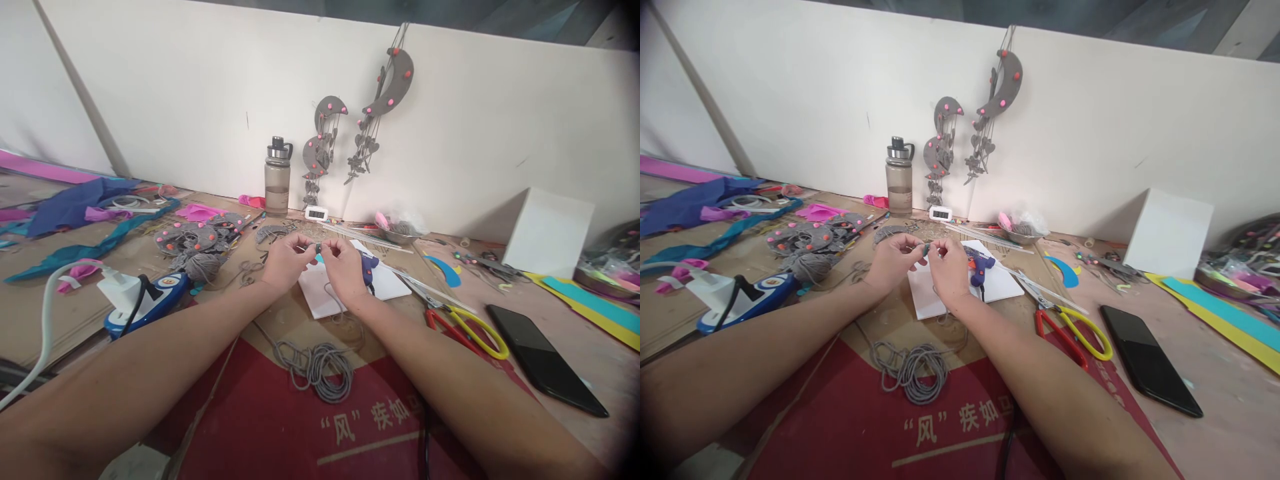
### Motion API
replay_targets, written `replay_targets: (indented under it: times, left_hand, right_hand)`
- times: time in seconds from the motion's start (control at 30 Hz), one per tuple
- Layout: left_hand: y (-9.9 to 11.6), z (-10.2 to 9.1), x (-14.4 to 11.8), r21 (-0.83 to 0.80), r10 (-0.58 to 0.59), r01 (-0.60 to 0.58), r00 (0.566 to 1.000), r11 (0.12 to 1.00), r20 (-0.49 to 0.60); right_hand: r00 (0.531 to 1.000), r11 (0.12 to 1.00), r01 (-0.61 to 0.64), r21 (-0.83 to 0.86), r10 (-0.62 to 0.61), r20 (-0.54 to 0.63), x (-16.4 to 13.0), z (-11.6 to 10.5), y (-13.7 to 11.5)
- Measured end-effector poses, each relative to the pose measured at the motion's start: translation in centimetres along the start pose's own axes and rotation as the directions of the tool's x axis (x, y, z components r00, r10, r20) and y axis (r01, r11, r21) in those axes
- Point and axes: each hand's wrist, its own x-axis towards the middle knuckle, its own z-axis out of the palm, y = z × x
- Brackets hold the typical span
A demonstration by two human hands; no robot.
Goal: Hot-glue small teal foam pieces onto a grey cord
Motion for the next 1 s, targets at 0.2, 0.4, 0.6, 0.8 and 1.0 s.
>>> replay_targets:
  times: [0.2,0.4,0.6,0.8,1.0]
  left_hand:
    - [0.3,0.0,0.1,0.007,-0.054,0.054,0.998,0.998,0.016]
    - [-0.3,0.0,0.6,-0.063,-0.091,0.088,0.995,0.994,-0.046]
    - [-0.4,-0.5,1.4,-0.222,-0.173,0.144,0.978,0.964,-0.113]
    - [-0.2,-0.9,1.9,-0.421,-0.276,0.216,0.957,0.881,-0.086]
    - [-0.1,-1.1,2.3,-0.565,-0.305,0.26,0.952,0.783,0.016]
  right_hand:
    - [1.0,1.0,-0.024,0.003,0.024,0.003,-0.1,0.1,-0.1]
    - [0.998,0.998,-0.063,-0.029,0.063,-0.016,0.1,-0.1,-0.1]
    - [0.988,0.997,0.008,-0.073,0.003,0.152,-0.7,0.1,-0.5]
    - [0.881,0.857,0.351,-0.377,-0.166,0.443,-2.3,-0.1,-2.2]
    - [0.748,0.505,0.623,-0.597,-0.161,0.644,-3.2,-0.4,-3.0]
